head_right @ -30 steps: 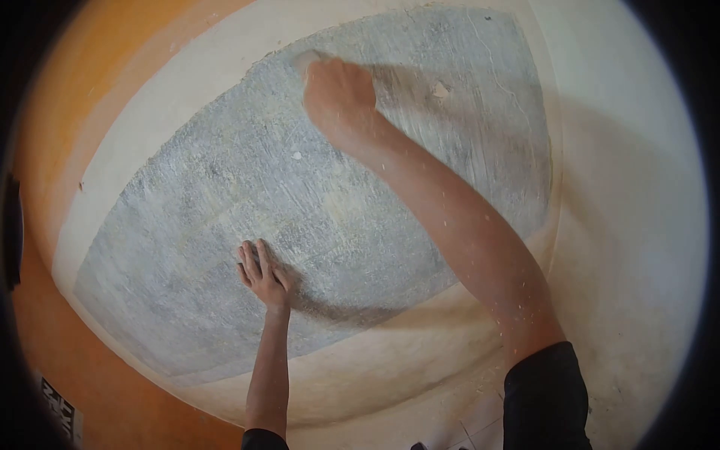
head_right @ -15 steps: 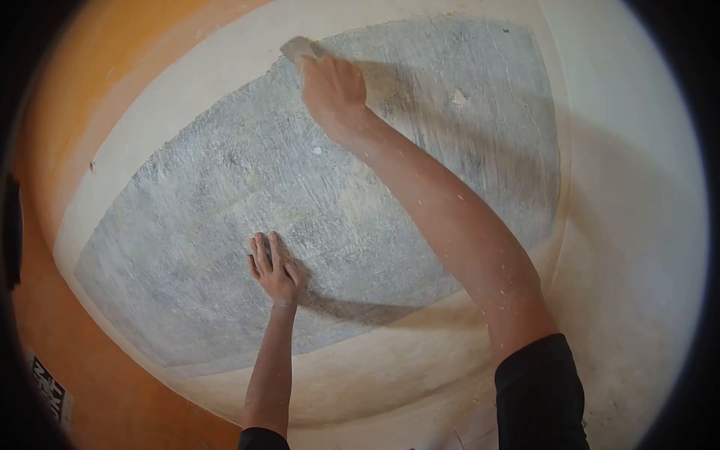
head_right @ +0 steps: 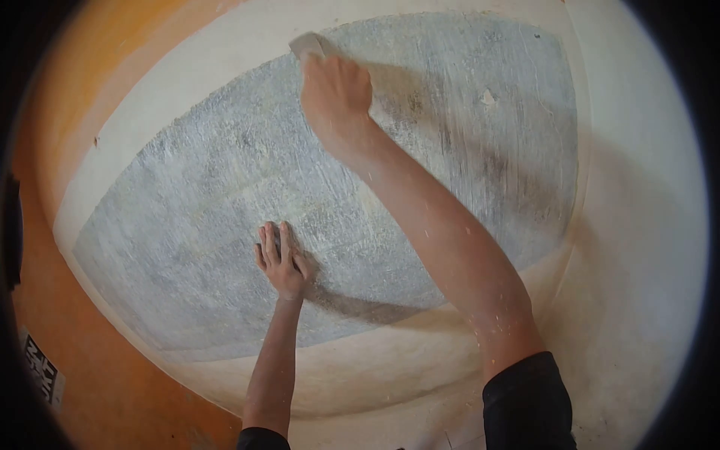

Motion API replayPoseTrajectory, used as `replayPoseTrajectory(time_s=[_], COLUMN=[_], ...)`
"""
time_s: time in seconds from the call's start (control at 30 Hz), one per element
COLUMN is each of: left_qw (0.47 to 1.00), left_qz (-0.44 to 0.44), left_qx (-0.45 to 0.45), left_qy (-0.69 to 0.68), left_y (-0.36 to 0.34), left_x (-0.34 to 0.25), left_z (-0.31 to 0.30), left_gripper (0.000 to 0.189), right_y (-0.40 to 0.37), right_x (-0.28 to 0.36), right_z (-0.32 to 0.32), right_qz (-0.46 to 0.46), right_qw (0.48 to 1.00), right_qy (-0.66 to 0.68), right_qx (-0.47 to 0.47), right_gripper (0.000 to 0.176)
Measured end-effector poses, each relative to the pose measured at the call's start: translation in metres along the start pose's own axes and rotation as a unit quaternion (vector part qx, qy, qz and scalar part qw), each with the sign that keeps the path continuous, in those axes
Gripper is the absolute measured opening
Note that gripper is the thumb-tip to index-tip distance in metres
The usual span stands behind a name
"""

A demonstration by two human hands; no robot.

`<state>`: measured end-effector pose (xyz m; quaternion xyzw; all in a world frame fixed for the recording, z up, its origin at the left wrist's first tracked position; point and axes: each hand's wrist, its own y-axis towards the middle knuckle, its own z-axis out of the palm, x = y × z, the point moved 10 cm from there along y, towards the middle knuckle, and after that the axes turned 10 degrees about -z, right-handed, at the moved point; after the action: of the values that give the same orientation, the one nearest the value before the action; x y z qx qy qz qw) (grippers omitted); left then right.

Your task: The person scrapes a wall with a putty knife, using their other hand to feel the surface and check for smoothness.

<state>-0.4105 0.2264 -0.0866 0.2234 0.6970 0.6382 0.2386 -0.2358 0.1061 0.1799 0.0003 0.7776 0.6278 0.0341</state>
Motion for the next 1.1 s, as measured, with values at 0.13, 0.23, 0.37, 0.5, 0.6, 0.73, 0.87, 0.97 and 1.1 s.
replayPoseTrajectory(time_s=[0.13, 0.23, 0.37, 0.5, 0.6, 0.73, 0.87, 0.97, 1.1], left_qw=[1.0, 1.0, 1.0, 1.0, 1.0, 1.0, 1.0, 1.0, 1.0], left_qz=[-0.009, 0.0, -0.002, 0.0, -0.003, -0.001, 0.007, 0.003, 0.01], left_qx=[0.0, -0.004, 0.001, 0.001, 0.009, 0.004, 0.007, 0.008, 0.005], left_qy=[-0.012, -0.002, -0.015, -0.006, -0.006, -0.008, -0.007, -0.007, 0.004], left_y=[0.001, 0.0, 0.001, 0.003, -0.007, -0.002, -0.01, -0.005, -0.013], left_x=[-0.003, -0.002, -0.002, 0.0, -0.003, 0.003, -0.003, -0.001, -0.001], left_z=[-0.002, -0.001, -0.001, 0.0, 0.0, -0.005, -0.002, -0.003, 0.001], left_gripper=[0.053, 0.054, 0.055, 0.056, 0.053, 0.054, 0.054, 0.054, 0.054], right_y=[-0.031, 0.006, 0.002, -0.013, -0.013, -0.014, -0.016, -0.01, -0.001], right_x=[-0.003, 0.0, 0.021, 0.014, 0.01, 0.005, -0.006, -0.001, 0.002], right_z=[0.015, 0.006, -0.003, 0.005, 0.009, 0.007, -0.001, 0.003, 0.003], right_qz=[0.007, 0.023, 0.024, 0.02, 0.018, 0.011, 0.003, 0.002, 0.023], right_qw=[1.0, 0.999, 0.998, 0.999, 1.0, 0.998, 0.999, 0.998, 0.999], right_qy=[-0.029, 0.037, -0.012, -0.016, -0.008, 0.013, 0.02, 0.049, 0.04], right_qx=[0.005, 0.03, 0.06, 0.025, 0.017, 0.056, 0.03, 0.027, 0.024], right_gripper=[0.013, 0.017, 0.02, 0.016, 0.017, 0.028, 0.027, 0.027, 0.026])
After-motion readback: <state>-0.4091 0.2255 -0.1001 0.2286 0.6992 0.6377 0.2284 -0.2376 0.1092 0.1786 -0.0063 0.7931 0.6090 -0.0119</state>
